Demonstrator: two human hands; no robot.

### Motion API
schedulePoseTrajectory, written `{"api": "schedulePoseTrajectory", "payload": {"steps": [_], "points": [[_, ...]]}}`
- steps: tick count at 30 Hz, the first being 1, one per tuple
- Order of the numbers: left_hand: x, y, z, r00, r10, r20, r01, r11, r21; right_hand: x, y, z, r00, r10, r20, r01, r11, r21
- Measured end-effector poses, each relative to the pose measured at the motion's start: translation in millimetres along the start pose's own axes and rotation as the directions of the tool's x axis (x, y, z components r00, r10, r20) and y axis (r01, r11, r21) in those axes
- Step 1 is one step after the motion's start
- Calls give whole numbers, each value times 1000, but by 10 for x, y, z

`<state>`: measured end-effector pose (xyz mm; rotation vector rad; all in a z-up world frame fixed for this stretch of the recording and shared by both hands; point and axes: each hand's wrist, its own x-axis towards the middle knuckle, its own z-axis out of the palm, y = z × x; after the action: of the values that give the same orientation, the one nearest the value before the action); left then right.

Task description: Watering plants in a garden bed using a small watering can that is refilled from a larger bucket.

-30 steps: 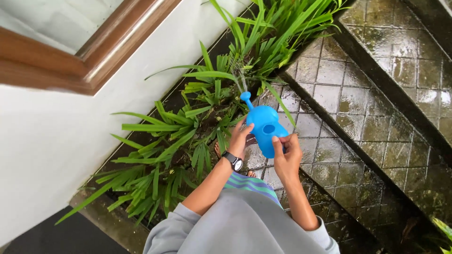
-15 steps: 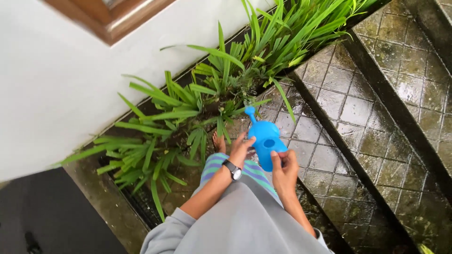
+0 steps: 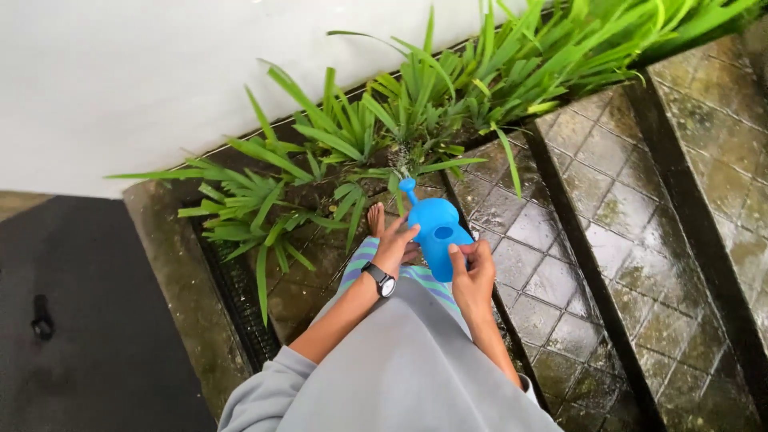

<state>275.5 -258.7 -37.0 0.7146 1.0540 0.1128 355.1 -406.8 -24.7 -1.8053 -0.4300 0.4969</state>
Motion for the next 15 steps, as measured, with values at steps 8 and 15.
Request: {"api": "schedulePoseTrajectory", "payload": {"steps": [8,15], "points": [[285,468,183,982,146,118,-152,987,45,374,-104,228,992,-7,-125,13,999,46],[654,936,80,957,191,219,-209,976,61,804,-301,658,974,-56,-219,69,996,52]]}}
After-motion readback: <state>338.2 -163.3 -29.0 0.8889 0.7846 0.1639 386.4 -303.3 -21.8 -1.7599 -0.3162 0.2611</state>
